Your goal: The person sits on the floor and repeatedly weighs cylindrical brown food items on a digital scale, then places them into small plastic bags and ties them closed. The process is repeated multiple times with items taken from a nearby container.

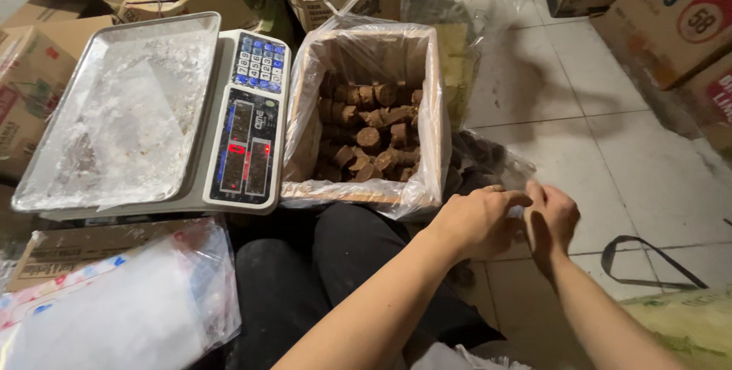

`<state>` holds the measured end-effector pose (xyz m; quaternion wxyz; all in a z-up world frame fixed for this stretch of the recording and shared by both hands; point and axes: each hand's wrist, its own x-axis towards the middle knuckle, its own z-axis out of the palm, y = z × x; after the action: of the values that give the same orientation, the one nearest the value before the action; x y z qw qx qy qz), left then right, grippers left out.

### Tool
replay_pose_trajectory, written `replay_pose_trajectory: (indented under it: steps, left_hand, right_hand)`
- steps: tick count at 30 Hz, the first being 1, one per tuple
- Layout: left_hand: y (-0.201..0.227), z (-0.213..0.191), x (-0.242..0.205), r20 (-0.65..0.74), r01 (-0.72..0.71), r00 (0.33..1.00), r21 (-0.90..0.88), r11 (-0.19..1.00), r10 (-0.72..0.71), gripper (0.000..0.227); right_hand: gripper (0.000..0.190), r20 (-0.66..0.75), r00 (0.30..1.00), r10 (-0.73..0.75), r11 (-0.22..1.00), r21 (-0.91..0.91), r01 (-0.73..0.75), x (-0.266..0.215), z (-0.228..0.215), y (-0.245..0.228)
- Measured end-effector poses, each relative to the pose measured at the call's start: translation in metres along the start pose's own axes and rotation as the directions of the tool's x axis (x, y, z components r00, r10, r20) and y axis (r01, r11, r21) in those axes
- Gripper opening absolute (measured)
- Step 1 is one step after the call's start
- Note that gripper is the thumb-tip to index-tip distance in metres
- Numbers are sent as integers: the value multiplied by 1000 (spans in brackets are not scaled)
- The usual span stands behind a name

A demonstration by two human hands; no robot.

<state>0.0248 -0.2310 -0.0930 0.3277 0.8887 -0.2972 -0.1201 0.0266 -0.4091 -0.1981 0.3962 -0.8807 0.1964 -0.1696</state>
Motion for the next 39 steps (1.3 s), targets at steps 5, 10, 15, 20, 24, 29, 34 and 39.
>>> replay_pose_trajectory:
  steps: [5,10,15,20,24,29,34,39]
  left_hand:
    - [-10,2,-7,-38,26,999,-55,998,-28,55]
    - [-21,4,-8,-114,-4,993,-102,995,-7,54]
    - [-27,7,-6,-56,58,996,-135,989,-66,53]
    - [-27,2,-10,-99,26,994,-154,988,-42,54]
    - [-21,-2,-12,-33,102,994,-137,985,-108,52]
    - [-22,-1,-17,-78,86,992,-158,984,-99,44]
    - [-25,-3,-22,-93,59,992,-197,979,-79,44]
    - [-22,-17,-34,-78,102,990,-213,972,-121,46]
  right_hand:
    - [32,75,997,20,996,85,-26,78,60,18]
    - [23,565,814,137,966,104,-235,115,105,33]
    - [26,846,532,-45,913,250,-321,91,109,67]
    - [30,822,542,173,984,-114,-140,66,114,83]
    - [34,807,508,301,890,-47,-454,52,99,77]
    - [26,743,548,386,865,-84,-495,38,71,38]
    - [22,754,557,348,869,-36,-494,25,46,5]
    - [21,716,586,380,849,-18,-528,19,25,-12]
